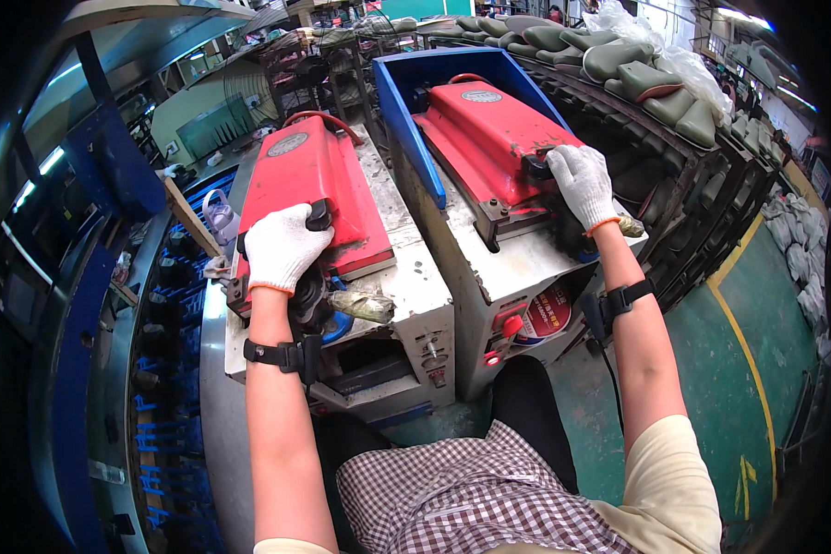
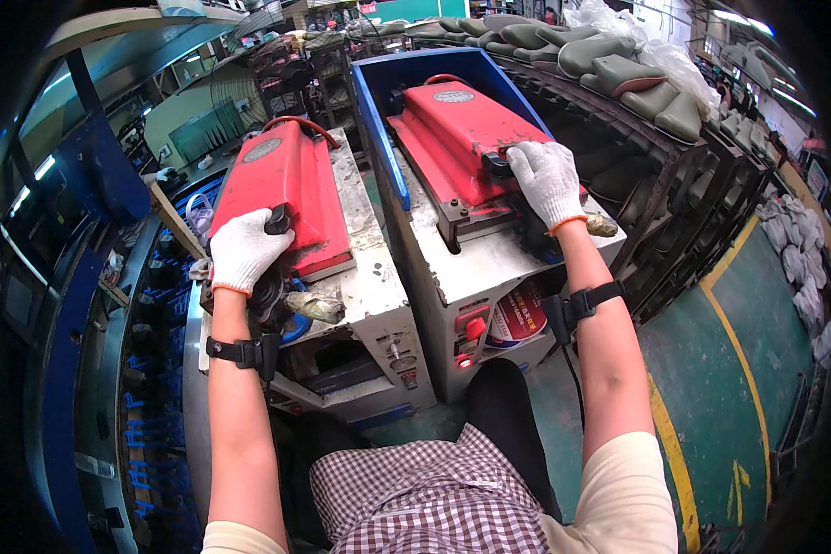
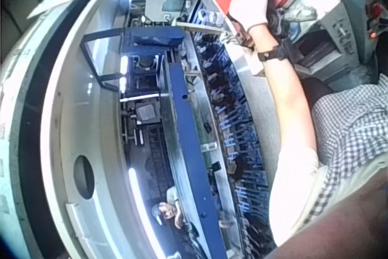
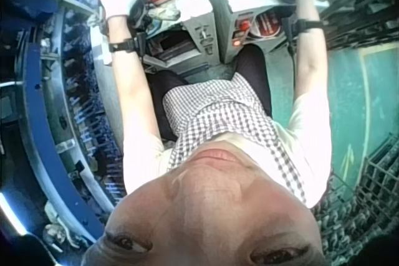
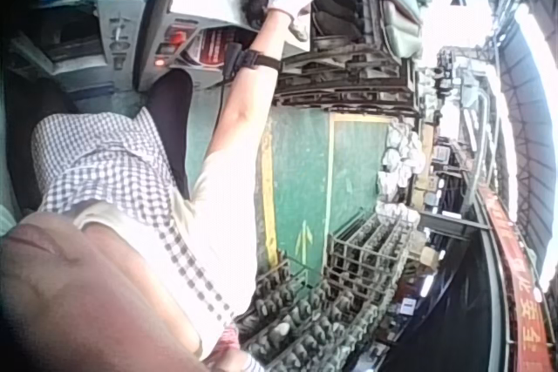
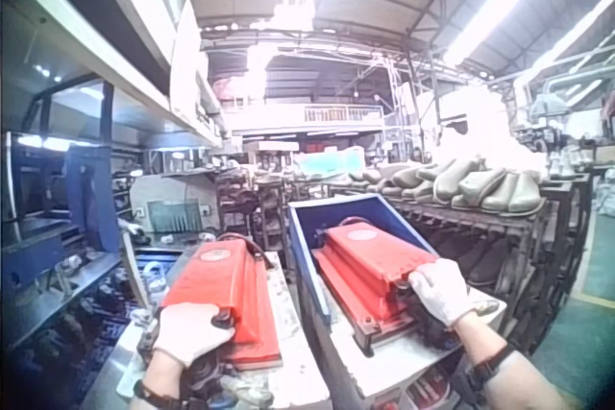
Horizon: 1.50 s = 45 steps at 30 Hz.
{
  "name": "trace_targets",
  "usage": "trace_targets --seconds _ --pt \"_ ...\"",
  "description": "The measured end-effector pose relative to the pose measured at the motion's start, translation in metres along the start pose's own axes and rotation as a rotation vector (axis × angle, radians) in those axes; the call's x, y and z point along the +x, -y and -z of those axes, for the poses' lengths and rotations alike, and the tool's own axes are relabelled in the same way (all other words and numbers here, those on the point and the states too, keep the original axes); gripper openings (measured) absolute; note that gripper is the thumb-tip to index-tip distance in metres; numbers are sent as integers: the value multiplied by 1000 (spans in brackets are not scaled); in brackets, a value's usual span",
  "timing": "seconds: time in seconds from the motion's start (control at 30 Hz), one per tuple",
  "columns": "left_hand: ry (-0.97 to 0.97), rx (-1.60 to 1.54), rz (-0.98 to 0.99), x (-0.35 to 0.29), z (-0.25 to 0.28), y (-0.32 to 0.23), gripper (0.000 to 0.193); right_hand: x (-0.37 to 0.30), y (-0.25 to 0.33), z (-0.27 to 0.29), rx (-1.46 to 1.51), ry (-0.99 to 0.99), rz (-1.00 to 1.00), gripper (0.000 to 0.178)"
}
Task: Operating a shoe press machine to attach or shape soles.
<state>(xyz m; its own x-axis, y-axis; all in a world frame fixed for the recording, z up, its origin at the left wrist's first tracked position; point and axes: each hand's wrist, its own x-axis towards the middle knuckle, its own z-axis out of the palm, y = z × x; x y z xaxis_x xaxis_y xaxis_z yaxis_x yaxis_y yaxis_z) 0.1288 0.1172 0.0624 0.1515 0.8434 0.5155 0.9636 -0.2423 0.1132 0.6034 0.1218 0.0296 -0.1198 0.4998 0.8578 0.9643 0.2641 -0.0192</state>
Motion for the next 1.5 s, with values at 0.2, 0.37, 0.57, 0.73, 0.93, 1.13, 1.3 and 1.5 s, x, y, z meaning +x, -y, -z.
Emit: trace_targets --seconds 0.2,0.37,0.57,0.73,0.93,1.13,1.3,1.5 --pt "-9 -21 -11 -1 0 -1 36 2 6 7 26 12 -83 25" --pt "159 -45 -44 2 13 3 45 6 89 7 80 -195 -116 14" --pt "342 -243 -122 -2 43 34 46 -12 256 -5 998 542 -35 35" --pt "283 -204 -138 0 34 33 44 -34 302 -20 1292 861 -267 49" --pt "464 -248 -115 4 44 34 44 -65 365 13 1570 1001 -201 56" --pt "470 -236 -255 20 53 45 46 -60 403 -6 1318 921 -51 64" --pt "397 -275 -240 46 84 51 35 -34 377 8 1345 1026 116 47" --pt "-274 -126 -456 67 118 60 50 18 336 -9 965 485 351 25"
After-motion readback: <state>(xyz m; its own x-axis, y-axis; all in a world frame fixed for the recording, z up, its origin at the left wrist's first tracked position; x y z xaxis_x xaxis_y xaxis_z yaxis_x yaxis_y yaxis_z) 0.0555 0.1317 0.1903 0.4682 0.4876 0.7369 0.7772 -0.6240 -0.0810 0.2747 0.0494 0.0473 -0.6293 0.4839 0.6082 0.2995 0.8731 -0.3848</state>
